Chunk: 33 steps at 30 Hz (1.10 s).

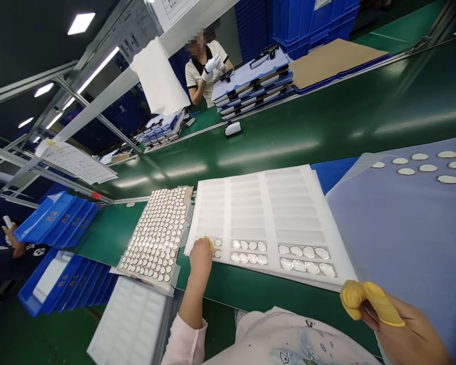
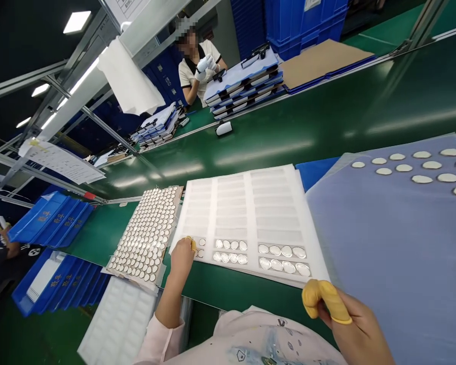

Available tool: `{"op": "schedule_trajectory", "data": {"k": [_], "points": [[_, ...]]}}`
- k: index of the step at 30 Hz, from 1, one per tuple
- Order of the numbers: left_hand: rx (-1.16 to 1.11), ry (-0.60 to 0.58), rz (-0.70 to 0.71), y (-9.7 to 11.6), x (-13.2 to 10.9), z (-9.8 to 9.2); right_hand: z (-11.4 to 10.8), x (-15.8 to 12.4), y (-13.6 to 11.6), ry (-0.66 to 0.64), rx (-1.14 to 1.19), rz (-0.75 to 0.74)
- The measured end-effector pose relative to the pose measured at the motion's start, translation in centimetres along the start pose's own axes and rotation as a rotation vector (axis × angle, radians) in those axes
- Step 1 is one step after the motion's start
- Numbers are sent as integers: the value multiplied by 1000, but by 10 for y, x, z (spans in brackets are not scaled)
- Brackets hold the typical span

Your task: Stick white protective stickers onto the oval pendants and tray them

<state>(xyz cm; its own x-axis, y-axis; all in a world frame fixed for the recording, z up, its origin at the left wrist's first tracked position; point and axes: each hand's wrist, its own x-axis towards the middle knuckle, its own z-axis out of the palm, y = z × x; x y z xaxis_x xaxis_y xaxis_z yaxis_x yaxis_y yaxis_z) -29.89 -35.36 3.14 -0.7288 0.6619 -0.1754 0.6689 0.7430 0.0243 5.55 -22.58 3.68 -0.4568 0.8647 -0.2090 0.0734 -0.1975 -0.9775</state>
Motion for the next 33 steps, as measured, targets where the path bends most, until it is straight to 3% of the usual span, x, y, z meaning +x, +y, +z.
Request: {"op": "schedule_trajectory", "data": {"k": [7,12,15,19,22,24,26,28,29,33], "points": [[123,-103,34,0,21,3,-6,0,10,-10,63,24],[125,-127,73,-3,19,1,-10,-2,11,64,93,19],[102,-118,125,-1,11,-4,-16,-8,4,42,72,-10],[79,-29,158,6,6,-15,-43,-15,-3,85,47,-62],[43,73,212,28,15,-21,-87,-7,-4,175,-181,-130],[5,115,308,61,23,-22,-130,6,-3,229,-561,-136],[-98,136,501,111,28,-20,-176,20,-1,363,-690,-22],[-335,123,830,174,25,-15,-218,31,2,533,-813,113],[-399,53,1005,209,22,-13,-234,36,4,600,-866,176],[-346,-97,1286,352,1,1,-269,44,17,747,-1007,382]]}}
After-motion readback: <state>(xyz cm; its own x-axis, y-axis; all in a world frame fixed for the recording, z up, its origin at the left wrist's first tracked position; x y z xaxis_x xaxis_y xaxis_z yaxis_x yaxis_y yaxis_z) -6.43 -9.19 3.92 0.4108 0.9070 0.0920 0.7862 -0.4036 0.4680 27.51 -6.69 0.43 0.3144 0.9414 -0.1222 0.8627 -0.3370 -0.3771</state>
